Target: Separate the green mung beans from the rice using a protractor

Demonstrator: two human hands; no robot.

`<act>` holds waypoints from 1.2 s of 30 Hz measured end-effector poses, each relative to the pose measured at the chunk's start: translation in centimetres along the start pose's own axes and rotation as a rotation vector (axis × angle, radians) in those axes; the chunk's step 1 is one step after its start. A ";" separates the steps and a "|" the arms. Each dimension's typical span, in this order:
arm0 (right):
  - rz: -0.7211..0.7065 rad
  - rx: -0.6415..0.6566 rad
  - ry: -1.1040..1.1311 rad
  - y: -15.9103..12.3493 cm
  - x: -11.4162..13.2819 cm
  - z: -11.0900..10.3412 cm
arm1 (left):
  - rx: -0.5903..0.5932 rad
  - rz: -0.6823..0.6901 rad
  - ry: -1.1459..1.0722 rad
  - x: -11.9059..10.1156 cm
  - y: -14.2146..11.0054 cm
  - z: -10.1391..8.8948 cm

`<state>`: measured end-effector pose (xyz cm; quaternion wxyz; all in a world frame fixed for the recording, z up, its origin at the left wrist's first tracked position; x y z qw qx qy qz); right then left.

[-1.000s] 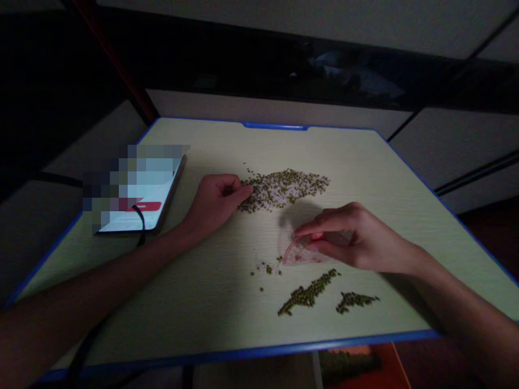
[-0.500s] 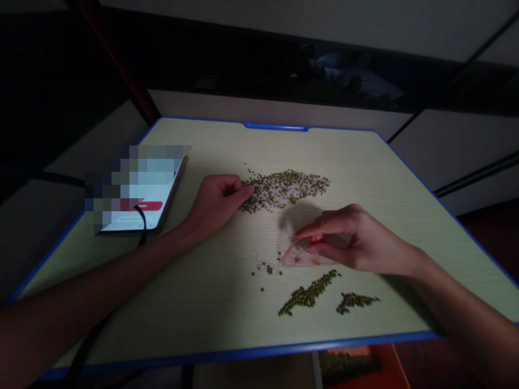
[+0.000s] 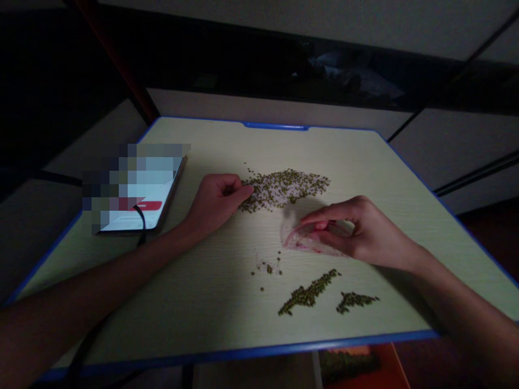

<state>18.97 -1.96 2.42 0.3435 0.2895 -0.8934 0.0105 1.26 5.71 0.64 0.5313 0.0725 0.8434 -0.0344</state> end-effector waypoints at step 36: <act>-0.289 0.091 0.009 0.6 1.8 0.9 | -0.023 -0.037 0.021 -0.2 -0.2 -0.1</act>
Point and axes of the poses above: each hand's wrist, its own y-axis towards the middle knuckle, its own z-axis out of the palm, x = y × z, the point moved 6 cm from there along y, towards the middle knuckle, and after that the axes turned 7 degrees about -z, right-handed, at the moved point
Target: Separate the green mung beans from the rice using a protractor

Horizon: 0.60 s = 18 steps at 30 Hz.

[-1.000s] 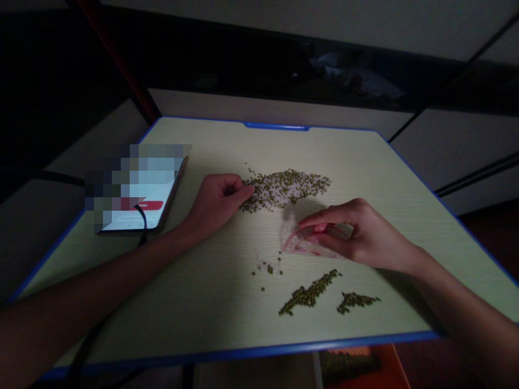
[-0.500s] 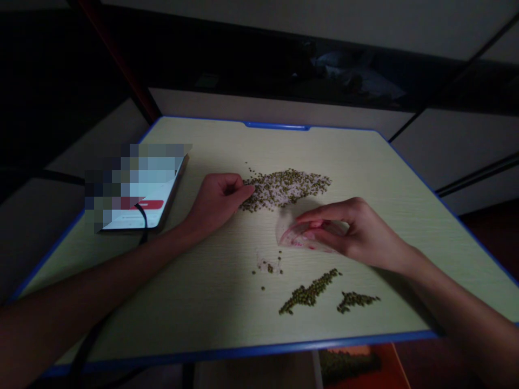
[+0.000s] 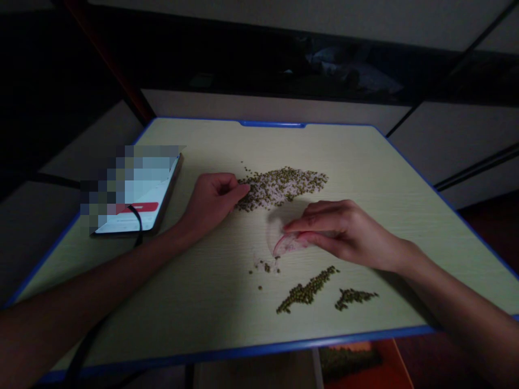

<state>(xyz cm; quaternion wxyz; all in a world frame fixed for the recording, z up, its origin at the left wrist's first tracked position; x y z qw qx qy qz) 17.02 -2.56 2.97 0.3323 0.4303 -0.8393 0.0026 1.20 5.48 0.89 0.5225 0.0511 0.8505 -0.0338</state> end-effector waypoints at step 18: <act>-0.041 0.060 0.092 -0.5 0.1 -0.1 | 0.014 0.010 -0.006 0.0 0.1 0.0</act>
Point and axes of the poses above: each hand's wrist, its own y-axis towards the middle knuckle, its own z-axis out of the palm, x = y × z, the point moved 6 cm from there along y, towards the middle knuckle, and after that the axes turned 7 degrees about -z, right-handed, at the moved point
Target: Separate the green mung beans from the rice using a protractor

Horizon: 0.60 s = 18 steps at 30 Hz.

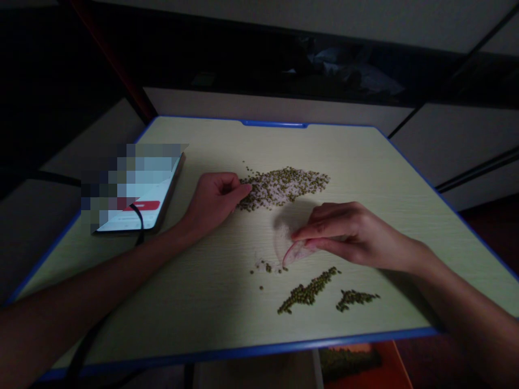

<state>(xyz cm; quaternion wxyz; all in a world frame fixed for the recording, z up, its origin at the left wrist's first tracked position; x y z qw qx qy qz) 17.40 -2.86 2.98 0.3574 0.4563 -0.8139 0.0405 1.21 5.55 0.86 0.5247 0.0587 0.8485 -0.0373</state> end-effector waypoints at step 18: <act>-0.005 0.006 -0.016 -0.1 0.3 0.4 | -0.012 -0.010 0.011 0.0 -0.1 0.0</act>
Point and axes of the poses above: each hand's wrist, its own y-axis towards the middle knuckle, its own z-axis out of the palm, x = y × z, the point moved 6 cm from there along y, towards the middle knuckle, and after that the axes turned 7 degrees about -z, right-handed, at the moved point
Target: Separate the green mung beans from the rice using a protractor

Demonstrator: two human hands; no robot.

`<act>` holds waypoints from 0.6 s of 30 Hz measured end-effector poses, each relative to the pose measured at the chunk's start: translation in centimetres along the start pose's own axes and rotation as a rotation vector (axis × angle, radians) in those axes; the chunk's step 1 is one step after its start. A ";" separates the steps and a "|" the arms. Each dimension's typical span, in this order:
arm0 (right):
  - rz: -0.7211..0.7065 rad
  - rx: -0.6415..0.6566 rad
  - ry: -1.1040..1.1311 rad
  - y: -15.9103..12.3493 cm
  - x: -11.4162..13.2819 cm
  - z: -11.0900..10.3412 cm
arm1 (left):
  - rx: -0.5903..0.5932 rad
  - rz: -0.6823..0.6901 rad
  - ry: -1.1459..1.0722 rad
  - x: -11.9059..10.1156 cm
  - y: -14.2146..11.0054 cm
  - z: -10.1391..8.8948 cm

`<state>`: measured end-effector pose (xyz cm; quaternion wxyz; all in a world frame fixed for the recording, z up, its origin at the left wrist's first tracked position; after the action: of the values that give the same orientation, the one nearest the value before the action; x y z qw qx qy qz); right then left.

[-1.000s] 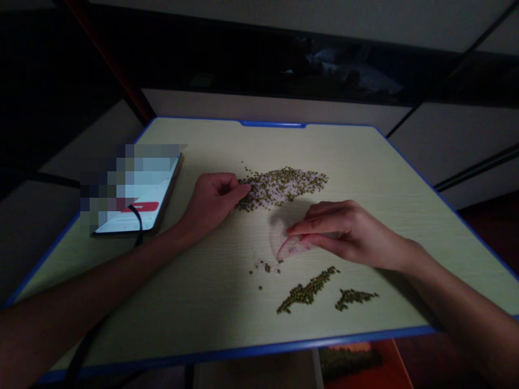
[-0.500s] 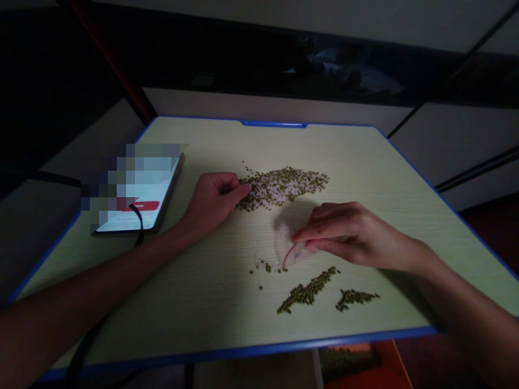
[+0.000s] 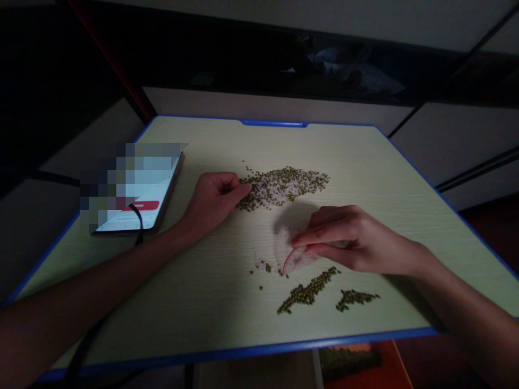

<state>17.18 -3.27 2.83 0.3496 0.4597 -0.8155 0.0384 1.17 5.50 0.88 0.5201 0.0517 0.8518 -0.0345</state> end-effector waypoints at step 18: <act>-0.011 -0.031 -0.011 0.3 0.1 0.1 | 0.008 0.007 -0.010 0.1 0.1 0.1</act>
<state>16.88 -3.24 2.89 0.3523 0.4589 -0.8154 0.0216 1.19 5.62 0.72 0.5242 0.0566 0.8489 -0.0364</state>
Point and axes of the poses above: each hand's wrist, its own y-axis towards the middle knuckle, its own z-axis out of the palm, x = y × z, the point moved 6 cm from there along y, towards the middle knuckle, and after that the axes turned 7 degrees about -z, right-handed, at the moved point
